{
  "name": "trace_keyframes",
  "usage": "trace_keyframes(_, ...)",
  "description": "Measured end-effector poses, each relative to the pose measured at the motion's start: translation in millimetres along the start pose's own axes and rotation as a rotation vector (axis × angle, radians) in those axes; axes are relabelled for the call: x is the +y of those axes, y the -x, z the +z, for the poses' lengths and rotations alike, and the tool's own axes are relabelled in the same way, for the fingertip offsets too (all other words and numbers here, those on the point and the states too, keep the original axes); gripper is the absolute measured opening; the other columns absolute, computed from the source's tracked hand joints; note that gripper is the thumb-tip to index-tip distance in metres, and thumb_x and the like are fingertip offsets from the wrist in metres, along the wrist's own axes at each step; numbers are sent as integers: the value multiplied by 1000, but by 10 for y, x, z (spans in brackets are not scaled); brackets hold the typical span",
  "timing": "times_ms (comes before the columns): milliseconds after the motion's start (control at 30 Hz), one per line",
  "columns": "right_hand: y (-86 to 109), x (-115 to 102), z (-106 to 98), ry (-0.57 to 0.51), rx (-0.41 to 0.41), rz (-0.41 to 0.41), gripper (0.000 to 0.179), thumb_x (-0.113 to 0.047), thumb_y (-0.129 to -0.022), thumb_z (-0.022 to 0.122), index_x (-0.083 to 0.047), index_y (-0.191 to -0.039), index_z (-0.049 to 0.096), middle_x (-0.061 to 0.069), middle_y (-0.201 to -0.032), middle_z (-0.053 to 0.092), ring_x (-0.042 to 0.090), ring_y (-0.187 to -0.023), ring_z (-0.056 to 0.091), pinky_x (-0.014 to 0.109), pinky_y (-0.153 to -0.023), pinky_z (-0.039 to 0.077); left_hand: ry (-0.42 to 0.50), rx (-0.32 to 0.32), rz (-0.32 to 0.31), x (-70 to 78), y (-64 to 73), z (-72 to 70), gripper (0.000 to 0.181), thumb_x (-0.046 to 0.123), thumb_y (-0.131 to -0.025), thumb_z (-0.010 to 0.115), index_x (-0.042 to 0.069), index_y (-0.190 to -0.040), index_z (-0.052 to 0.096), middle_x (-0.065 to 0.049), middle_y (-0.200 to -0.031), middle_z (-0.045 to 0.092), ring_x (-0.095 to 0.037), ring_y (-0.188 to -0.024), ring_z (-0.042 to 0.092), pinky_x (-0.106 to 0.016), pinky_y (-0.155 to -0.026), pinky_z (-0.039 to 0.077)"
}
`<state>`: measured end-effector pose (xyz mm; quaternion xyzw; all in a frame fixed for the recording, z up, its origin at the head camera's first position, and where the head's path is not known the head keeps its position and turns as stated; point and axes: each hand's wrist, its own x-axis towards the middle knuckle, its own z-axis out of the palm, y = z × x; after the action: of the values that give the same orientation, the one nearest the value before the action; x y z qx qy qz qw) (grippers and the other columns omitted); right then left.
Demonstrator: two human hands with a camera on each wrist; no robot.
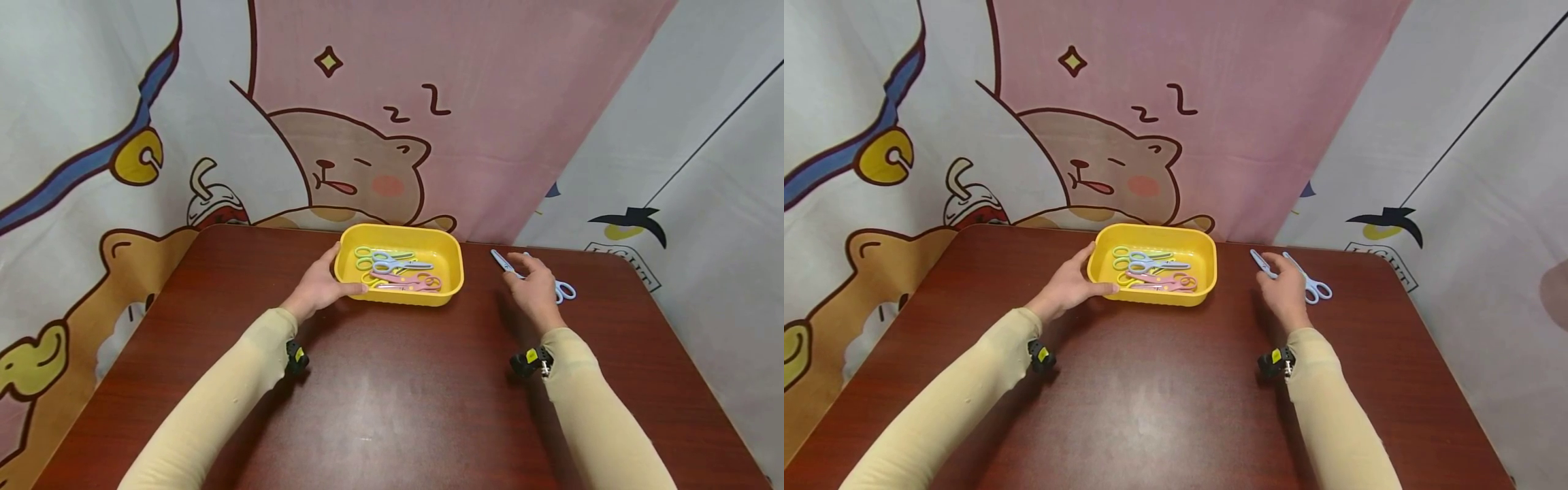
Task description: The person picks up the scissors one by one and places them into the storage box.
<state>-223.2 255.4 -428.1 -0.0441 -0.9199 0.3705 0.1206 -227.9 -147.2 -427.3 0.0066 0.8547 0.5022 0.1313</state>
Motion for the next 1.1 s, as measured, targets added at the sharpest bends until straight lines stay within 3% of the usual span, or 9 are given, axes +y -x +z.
trace_keyframes(467, 38, 100, -53, 41, 37, 35, 42, -3, -92, 63, 4, -133, 64, 30, -139, 58, 46, -124, 55, 54, -101, 42, 2, 3, 0, -2, -1, 3, 120, 32, -78, 91, 15, -167, 13, -7, -172, 20, -27, -139, 41, -45, -120, 33)
trace_keyframes(767, 47, 187, -87, 96, -43, 114, 45, -9, -95, 62, 5, -137, 60, 32, -135, 55, 45, -116, 61, 49, -88, 48, 12, -1, 4, 1, 5, 1, 120, 31, -78, 91, 16, -168, 13, -6, -172, 21, -28, -136, 44, -45, -119, 35)
trace_keyframes(1100, 66, 266, -101, 130, -90, 135, 44, -12, -97, 63, 6, -137, 60, 36, -137, 53, 50, -124, 52, 60, -102, 43, 13, -3, 3, 12, 2, -9, 120, 30, -78, 91, 16, -168, 12, -7, -172, 20, -28, -134, 45, -44, -117, 38)
